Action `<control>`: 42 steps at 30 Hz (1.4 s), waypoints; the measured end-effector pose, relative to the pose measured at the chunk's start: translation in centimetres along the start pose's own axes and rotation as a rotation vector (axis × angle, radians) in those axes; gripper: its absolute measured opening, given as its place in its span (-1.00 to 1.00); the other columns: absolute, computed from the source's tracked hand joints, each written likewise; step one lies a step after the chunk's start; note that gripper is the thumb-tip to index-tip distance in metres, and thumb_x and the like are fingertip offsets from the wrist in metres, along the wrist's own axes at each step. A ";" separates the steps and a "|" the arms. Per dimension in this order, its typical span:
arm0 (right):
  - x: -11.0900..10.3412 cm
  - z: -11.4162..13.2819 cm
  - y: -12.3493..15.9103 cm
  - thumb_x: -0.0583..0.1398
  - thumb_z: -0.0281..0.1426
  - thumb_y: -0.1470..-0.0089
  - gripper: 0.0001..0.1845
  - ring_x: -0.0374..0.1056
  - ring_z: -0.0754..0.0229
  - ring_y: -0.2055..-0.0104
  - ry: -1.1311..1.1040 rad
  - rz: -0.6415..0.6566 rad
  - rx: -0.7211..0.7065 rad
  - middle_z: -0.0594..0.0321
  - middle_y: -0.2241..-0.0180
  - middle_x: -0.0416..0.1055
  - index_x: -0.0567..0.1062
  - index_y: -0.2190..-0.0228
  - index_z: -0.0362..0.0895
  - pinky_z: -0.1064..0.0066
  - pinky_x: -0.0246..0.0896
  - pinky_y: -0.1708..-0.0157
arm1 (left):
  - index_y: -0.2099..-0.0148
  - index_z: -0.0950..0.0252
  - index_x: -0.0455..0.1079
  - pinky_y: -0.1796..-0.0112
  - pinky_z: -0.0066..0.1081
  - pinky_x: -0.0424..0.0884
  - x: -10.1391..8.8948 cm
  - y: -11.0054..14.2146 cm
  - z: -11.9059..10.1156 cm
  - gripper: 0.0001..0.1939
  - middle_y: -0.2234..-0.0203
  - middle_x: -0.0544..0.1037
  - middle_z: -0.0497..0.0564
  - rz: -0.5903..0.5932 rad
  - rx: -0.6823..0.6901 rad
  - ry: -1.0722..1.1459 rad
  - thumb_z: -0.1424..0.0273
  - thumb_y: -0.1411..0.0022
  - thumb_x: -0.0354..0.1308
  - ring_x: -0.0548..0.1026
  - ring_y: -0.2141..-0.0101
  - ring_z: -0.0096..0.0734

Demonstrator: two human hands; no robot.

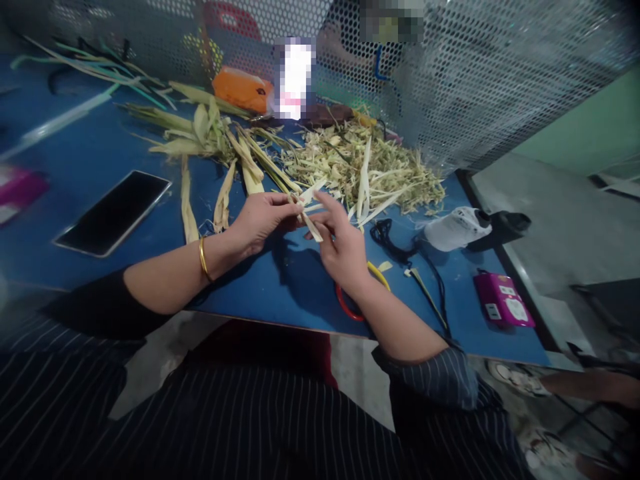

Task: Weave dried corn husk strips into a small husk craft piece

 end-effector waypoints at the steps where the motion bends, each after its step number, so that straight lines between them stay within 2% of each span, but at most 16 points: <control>1: -0.2 0.3 0.0 -0.02 -0.46 -0.26 -0.59 0.46 0.15 0.18 0.129 0.033 -0.094 0.15 0.10 0.52 0.31 -0.11 -0.03 0.26 0.32 0.18 | 0.51 0.37 0.46 0.44 -0.48 0.36 -0.1 -0.1 0.0 -0.82 0.61 0.47 -0.04 -0.003 0.006 -0.001 0.38 0.06 0.36 0.41 0.55 -0.55; 4: -0.6 0.7 -0.2 0.01 -0.49 -0.24 -0.69 0.44 0.17 0.17 0.429 0.054 -0.288 0.14 0.15 0.55 0.48 0.10 -0.09 0.29 0.23 0.16 | 0.46 0.38 0.49 0.44 -0.48 0.35 -0.1 -0.1 0.1 -0.86 0.60 0.47 -0.05 -0.003 0.032 -0.039 0.40 0.04 0.33 0.39 0.55 -0.56; 8: -1.0 0.9 -0.5 0.09 -0.41 -0.25 -0.80 0.40 0.21 0.26 0.518 -0.091 -0.327 0.23 0.31 0.53 0.53 0.24 -0.04 0.29 0.16 0.14 | 0.47 0.38 0.50 0.46 -0.50 0.31 0.2 0.3 -0.1 -0.88 0.61 0.46 -0.06 0.106 0.156 -0.225 0.41 -0.01 0.28 0.36 0.55 -0.58; 12: -1.3 0.5 -0.7 0.15 -0.35 -0.21 -0.85 0.37 0.18 0.20 0.401 -0.240 -0.241 0.20 0.29 0.49 0.44 0.40 -0.08 0.28 0.14 0.10 | 0.52 0.37 0.49 0.43 -0.50 0.35 0.3 0.7 -0.4 -0.85 0.60 0.51 -0.02 0.265 0.170 -0.347 0.42 -0.05 0.23 0.40 0.54 -0.56; 14: -1.2 0.1 -0.7 0.15 -0.35 -0.20 -0.80 0.34 0.19 0.27 0.342 -0.238 -0.149 0.23 0.38 0.44 0.35 0.48 -0.09 0.30 0.14 0.15 | 0.48 0.37 0.51 0.40 -0.49 0.39 0.3 0.9 -0.4 -0.86 0.58 0.53 0.00 0.327 0.118 -0.330 0.41 -0.06 0.24 0.44 0.52 -0.53; 17: -1.0 -0.6 -0.7 0.14 -0.33 -0.18 -0.74 0.18 0.25 0.45 0.270 -0.206 0.016 0.33 0.53 0.27 0.24 0.52 -0.07 0.36 0.06 0.34 | 0.43 0.36 0.52 0.36 -0.46 0.44 0.4 1.0 -0.5 -0.86 0.54 0.55 0.02 0.362 0.024 -0.276 0.37 -0.06 0.28 0.49 0.48 -0.49; 19: -0.9 -0.8 -0.7 0.14 -0.31 -0.17 -0.72 0.09 0.28 0.51 0.228 -0.190 0.090 0.37 0.58 0.18 0.20 0.53 -0.07 0.39 -0.03 0.43 | 0.43 0.36 0.51 0.34 -0.43 0.46 0.5 1.0 -0.5 -0.85 0.53 0.54 0.01 0.361 -0.032 -0.232 0.35 -0.05 0.30 0.50 0.47 -0.48; 22: -0.6 -1.0 -0.6 0.14 -0.32 -0.16 -0.72 0.04 0.31 0.53 0.194 -0.178 0.134 0.40 0.61 0.13 0.19 0.53 -0.07 0.41 -0.07 0.46 | 0.43 0.37 0.48 0.31 -0.39 0.48 0.7 1.1 -0.2 -0.83 0.53 0.53 0.01 0.367 -0.079 -0.195 0.35 -0.05 0.31 0.51 0.47 -0.47; 26: -0.4 -1.1 -0.7 0.14 -0.33 -0.16 -0.75 0.09 0.31 0.54 0.198 -0.148 0.151 0.40 0.60 0.19 0.25 0.52 -0.07 0.41 -0.05 0.47 | 0.44 0.38 0.47 0.40 -0.45 0.44 0.9 1.0 0.3 -0.80 0.58 0.52 0.01 0.305 -0.012 -0.286 0.34 -0.02 0.34 0.48 0.52 -0.49; 28: -0.7 -1.0 -0.7 0.13 -0.31 -0.19 -0.80 0.22 0.27 0.47 0.219 -0.156 0.104 0.34 0.53 0.32 0.32 0.46 -0.08 0.39 0.04 0.41 | 0.47 0.38 0.45 0.41 -0.46 0.43 0.9 0.9 0.4 -0.81 0.60 0.49 -0.01 0.255 0.012 -0.281 0.36 -0.04 0.32 0.46 0.53 -0.51; 30: -1.3 -0.8 -0.8 0.11 -0.27 -0.23 -0.83 0.34 0.19 0.28 0.292 -0.220 0.015 0.23 0.36 0.44 0.40 0.35 -0.08 0.34 0.13 0.26 | 0.48 0.38 0.43 0.40 -0.46 0.44 0.8 0.8 0.2 -0.82 0.61 0.47 -0.04 0.196 -0.003 -0.216 0.38 -0.06 0.30 0.46 0.53 -0.52; 33: -2.2 -0.4 -0.9 0.10 -0.20 -0.24 -0.79 0.34 0.10 0.10 0.488 -0.272 -0.130 0.16 0.21 0.45 0.45 0.23 -0.05 0.22 0.09 0.07 | 0.50 0.37 0.40 0.41 -0.49 0.43 0.6 0.7 -0.3 -0.80 0.62 0.42 -0.08 0.116 -0.061 -0.082 0.38 -0.04 0.32 0.44 0.55 -0.56; 38: -1.9 0.0 -0.8 0.11 -0.26 -0.24 -0.83 0.29 0.11 0.20 0.690 -0.143 -0.276 0.20 0.27 0.45 0.47 0.30 -0.02 0.18 -0.01 0.08 | 0.55 0.36 0.36 0.43 -0.48 0.41 0.5 0.6 -0.5 -0.74 0.66 0.35 -0.13 0.105 -0.116 0.031 0.38 0.07 0.38 0.42 0.57 -0.56; 42: -1.1 0.5 -0.5 0.05 -0.31 -0.27 -0.77 0.24 0.11 0.28 0.689 -0.073 -0.285 0.17 0.37 0.43 0.45 0.37 -0.06 0.19 -0.01 0.14 | 0.45 0.35 0.44 0.41 -0.49 0.39 0.4 0.6 -0.1 -0.78 0.59 0.47 -0.06 0.110 -0.039 -0.054 0.30 0.01 0.36 0.44 0.51 -0.54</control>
Point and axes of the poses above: each hand's wrist, its own y-axis away from the middle knuckle, its own x-axis out of the palm, z = x × y, the point moved 2 cm from there along -y, towards the middle knuckle
